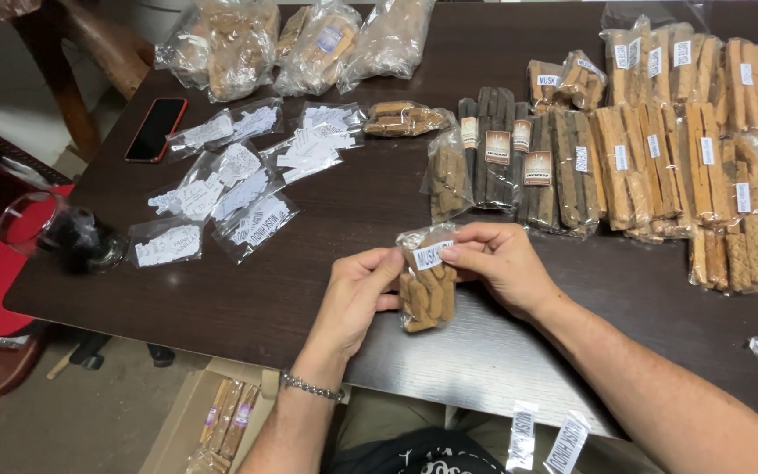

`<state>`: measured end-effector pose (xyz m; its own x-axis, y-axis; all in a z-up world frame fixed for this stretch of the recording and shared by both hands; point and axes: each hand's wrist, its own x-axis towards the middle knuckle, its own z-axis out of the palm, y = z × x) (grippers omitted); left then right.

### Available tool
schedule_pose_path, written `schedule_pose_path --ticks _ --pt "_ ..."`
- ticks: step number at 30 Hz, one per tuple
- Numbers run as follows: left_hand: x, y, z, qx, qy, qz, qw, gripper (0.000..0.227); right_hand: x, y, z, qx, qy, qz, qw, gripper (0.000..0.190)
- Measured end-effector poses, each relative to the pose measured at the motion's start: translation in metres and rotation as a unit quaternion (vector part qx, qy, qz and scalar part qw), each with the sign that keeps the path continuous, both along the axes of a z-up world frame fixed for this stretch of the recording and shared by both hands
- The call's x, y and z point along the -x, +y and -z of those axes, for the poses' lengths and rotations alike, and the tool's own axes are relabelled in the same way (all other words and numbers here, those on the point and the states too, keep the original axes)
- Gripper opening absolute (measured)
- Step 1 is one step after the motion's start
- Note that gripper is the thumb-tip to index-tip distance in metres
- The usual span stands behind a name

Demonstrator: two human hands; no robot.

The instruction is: The person cuts small white labels from a strip using shears and places them onto small plastic bags filled with wooden sticks.

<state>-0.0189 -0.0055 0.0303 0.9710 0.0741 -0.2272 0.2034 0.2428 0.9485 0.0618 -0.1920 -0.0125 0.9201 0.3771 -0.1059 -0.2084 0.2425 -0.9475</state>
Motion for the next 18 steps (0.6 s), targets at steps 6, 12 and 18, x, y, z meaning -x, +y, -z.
schedule_pose_path --ticks 6,12,18 --pt "-0.007 0.007 0.024 -0.19 -0.062 -0.011 0.98 0.04 0.004 0.0 0.004 0.019 -0.029 0.005 0.999 0.019" --pt "0.002 -0.008 -0.005 -0.087 -0.036 -0.025 0.995 0.059 0.002 0.0 0.0 0.03 -0.022 0.012 0.999 0.02" --pt "0.004 -0.007 0.006 -0.103 -0.035 -0.012 0.994 0.028 0.002 0.0 0.006 0.037 -0.002 0.013 0.999 0.019"
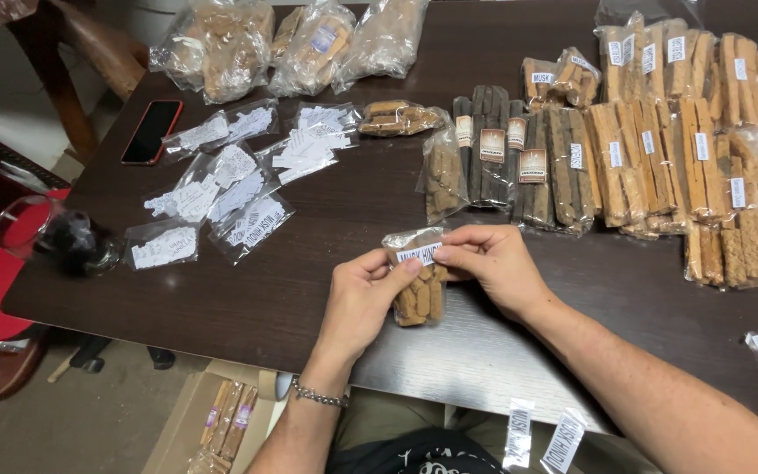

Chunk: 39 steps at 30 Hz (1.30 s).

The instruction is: The person cuts small white labels from a strip using shears and places them onto small plastic bags filled with wooden sticks.

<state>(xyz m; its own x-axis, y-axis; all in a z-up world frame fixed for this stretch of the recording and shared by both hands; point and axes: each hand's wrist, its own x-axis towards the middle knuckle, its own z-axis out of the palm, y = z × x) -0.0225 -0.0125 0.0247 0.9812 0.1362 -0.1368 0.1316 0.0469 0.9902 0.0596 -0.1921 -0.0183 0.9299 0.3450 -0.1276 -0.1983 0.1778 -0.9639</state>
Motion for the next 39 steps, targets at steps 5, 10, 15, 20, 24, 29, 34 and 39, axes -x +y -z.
schedule_pose_path --ticks 5,10,15,20,24,29,34,39 --pt "-0.001 0.0 -0.01 0.094 0.022 0.006 0.995 0.031 0.0 0.002 -0.004 -0.019 0.017 -0.019 0.999 0.016" --pt "-0.003 0.005 -0.009 0.101 0.016 0.016 0.995 0.032 0.0 -0.002 -0.012 -0.001 -0.032 -0.046 0.998 0.023" --pt "0.0 0.007 -0.018 0.095 0.022 0.038 0.994 0.026 -0.001 -0.001 -0.008 0.011 -0.015 -0.031 0.999 0.014" --pt "0.0 0.002 -0.022 0.003 -0.013 0.017 1.0 0.02 0.01 0.003 -0.022 0.027 -0.076 -0.035 0.996 0.023" --pt "0.001 0.003 -0.006 -0.067 0.0 0.012 0.998 0.019 0.01 0.003 -0.016 0.083 -0.123 0.009 0.989 0.009" --pt "-0.004 0.002 -0.004 -0.054 -0.014 0.033 0.998 0.031 0.018 0.007 -0.026 0.11 -0.132 0.045 0.984 0.006" --pt "-0.01 -0.002 -0.014 -0.06 -0.023 0.075 0.995 0.048 0.019 0.006 -0.029 0.101 -0.162 0.068 0.979 0.005" --pt "-0.017 -0.003 -0.022 -0.055 -0.001 0.054 0.997 0.03 0.02 0.006 -0.035 0.111 -0.18 0.079 0.974 0.008"
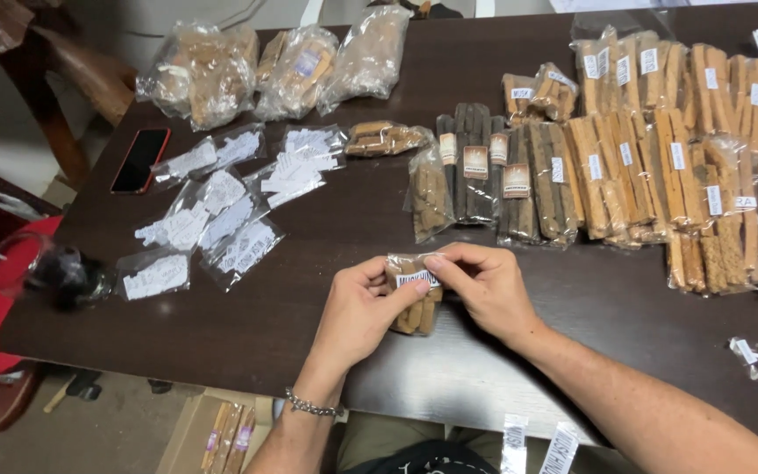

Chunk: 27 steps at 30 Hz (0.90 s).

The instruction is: The person cuts small white labels from a strip using shears and places them onto small plastic bags filled with wooden sticks.

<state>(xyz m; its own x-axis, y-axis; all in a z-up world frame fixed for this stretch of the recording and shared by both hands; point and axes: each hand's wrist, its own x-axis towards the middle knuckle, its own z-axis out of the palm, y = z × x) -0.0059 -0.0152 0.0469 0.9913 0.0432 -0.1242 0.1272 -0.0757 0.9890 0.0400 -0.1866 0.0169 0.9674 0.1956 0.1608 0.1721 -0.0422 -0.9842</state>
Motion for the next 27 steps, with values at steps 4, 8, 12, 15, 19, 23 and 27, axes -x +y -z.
schedule_pose_path --ticks 4,8,12,15,19,23,27 --pt "-0.01 -0.005 -0.009 0.005 -0.008 0.009 1.0 0.029 -0.007 -0.005 -0.001 -0.04 -0.009 0.006 0.999 0.008" --pt "-0.028 0.0 0.011 -0.014 0.011 0.016 1.0 0.026 -0.012 -0.008 -0.008 -0.072 0.013 0.032 0.997 0.006" --pt "-0.032 -0.012 -0.022 -0.013 0.037 0.02 0.999 0.042 -0.02 -0.009 0.0 -0.07 0.026 0.061 0.995 0.012" --pt "-0.03 -0.014 -0.039 -0.005 0.019 0.057 0.998 0.065 -0.023 -0.009 0.004 -0.066 0.035 0.084 0.994 0.01" --pt "-0.035 -0.005 -0.001 -0.026 0.041 0.062 0.997 0.037 -0.023 -0.01 -0.003 -0.071 0.039 0.087 0.993 0.01" --pt "-0.035 -0.006 -0.011 0.047 0.036 0.034 0.998 0.037 -0.03 -0.014 0.013 -0.148 0.066 0.018 0.987 0.019" --pt "-0.039 0.003 -0.012 0.101 0.049 0.047 0.993 0.034 -0.042 -0.021 0.034 -0.202 0.108 -0.048 0.972 0.024"
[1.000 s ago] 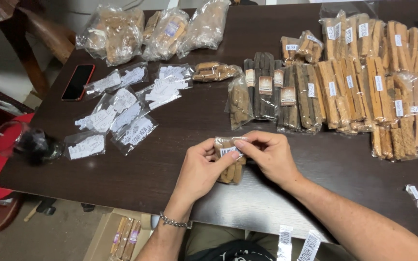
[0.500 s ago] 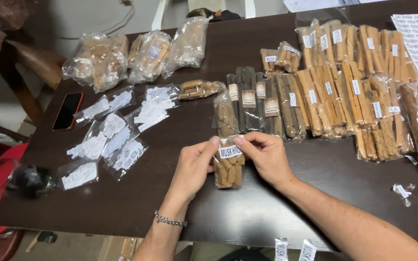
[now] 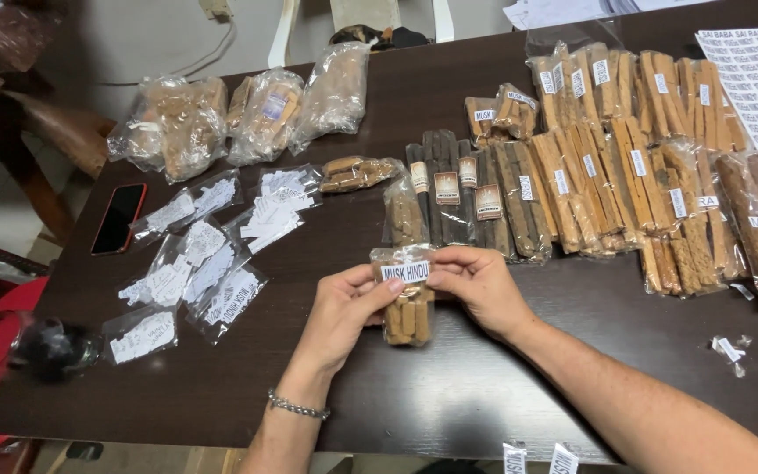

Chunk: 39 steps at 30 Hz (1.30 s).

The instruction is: The person cuts small white labels from a strip using shears and places them onto small plastic bags filled with wooden sticks.

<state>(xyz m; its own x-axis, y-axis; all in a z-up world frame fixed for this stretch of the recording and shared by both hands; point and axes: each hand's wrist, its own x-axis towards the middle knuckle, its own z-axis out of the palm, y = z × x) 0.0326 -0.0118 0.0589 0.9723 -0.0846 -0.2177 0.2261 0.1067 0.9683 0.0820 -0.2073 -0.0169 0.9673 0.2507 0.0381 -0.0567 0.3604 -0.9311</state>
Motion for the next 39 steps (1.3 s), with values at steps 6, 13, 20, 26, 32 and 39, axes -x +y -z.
schedule_pose_path --ticks 6,13,20,26,32,39 --pt "-0.008 0.007 0.0 0.021 -0.004 0.061 0.998 0.035 -0.005 0.001 0.012 -0.043 0.05 -0.012 0.998 0.009" --pt "-0.064 0.004 -0.007 0.038 -0.045 0.029 0.998 0.033 -0.015 -0.002 0.022 -0.011 0.067 0.021 0.997 0.036" --pt "-0.209 -0.045 -0.006 -0.109 -0.087 -0.111 0.984 0.048 -0.009 -0.005 0.011 0.162 -0.104 -0.094 0.977 0.034" --pt "-0.367 -0.058 0.074 -0.255 -0.11 -0.169 0.946 0.053 -0.008 -0.009 0.003 0.158 -0.153 -0.105 0.97 0.032" --pt "-0.386 -0.035 0.074 -0.354 -0.127 -0.153 0.914 0.06 -0.01 -0.008 0.008 0.131 -0.138 -0.097 0.977 0.036" --pt "-0.288 0.035 -0.009 -0.566 -0.261 0.076 0.779 0.037 -0.012 -0.008 0.004 0.145 -0.122 -0.12 0.975 0.036"
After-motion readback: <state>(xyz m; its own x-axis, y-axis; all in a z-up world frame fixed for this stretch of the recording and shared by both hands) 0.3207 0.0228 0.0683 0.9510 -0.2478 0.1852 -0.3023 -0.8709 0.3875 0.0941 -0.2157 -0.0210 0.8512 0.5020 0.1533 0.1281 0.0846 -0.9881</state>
